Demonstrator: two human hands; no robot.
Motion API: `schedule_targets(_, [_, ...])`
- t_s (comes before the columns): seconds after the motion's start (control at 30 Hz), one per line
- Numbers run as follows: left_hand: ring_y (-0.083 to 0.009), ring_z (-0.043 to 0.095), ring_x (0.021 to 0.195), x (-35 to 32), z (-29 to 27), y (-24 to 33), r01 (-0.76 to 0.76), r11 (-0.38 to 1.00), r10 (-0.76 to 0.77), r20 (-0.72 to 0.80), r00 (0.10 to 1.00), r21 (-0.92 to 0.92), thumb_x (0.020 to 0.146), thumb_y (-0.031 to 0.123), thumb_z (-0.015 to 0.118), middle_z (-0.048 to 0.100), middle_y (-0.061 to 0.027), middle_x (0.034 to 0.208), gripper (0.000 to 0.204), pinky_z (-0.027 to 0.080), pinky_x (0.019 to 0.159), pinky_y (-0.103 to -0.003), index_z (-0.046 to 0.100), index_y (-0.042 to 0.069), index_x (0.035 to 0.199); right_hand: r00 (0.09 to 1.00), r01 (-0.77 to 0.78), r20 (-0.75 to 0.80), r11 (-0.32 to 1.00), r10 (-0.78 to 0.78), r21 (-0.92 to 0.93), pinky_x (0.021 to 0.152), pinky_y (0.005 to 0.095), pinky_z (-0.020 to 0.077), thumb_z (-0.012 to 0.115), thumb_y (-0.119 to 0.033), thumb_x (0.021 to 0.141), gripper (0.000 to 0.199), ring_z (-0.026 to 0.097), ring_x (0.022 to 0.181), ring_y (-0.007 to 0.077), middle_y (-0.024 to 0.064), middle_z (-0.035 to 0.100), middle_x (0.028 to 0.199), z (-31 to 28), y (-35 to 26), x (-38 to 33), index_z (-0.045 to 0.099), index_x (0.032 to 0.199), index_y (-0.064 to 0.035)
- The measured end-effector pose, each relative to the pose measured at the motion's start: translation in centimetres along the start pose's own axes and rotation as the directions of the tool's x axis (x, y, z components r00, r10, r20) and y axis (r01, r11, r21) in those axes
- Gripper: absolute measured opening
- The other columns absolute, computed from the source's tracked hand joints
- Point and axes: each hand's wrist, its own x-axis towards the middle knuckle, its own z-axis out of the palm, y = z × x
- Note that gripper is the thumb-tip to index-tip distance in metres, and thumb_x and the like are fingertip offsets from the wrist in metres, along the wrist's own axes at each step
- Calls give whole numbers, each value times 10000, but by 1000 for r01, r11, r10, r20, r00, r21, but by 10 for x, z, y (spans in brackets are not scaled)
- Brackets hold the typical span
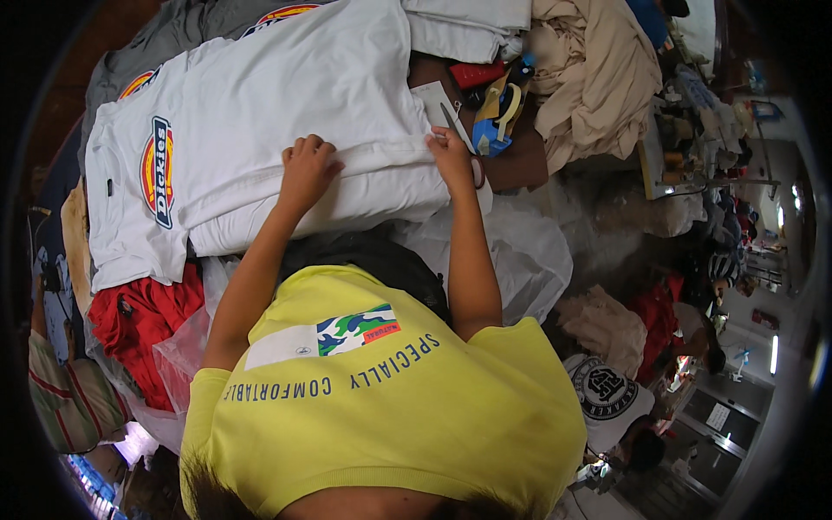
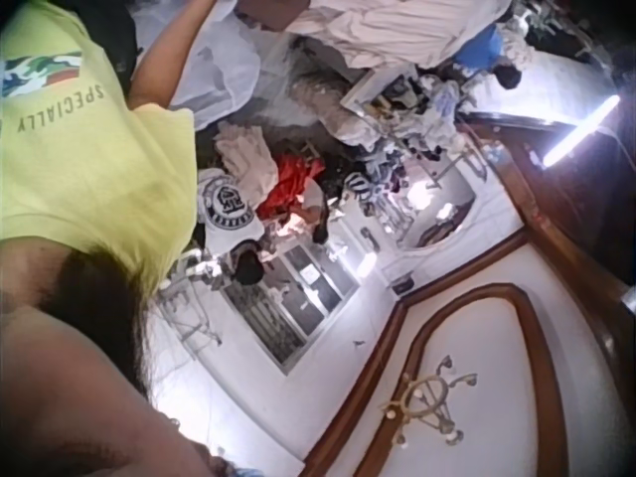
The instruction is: The person picks up, inspects, and folds white t-shirts on a large work table. They use shears to trim loose threads from several shirts before stacking them on the table.
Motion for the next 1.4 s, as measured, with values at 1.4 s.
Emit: schedule_targets(1.4, [-82,557,756,-60,-19,-23,167,-380,-598,379,706,-910,792,20,637,568,13,826,215,485,696,-249,520,55,969,1000,12,7,935,-10,-355,625,314,474,733,-191,704,490,618,658,209,125,650,728,-55,18,-33,532,1121,-32])
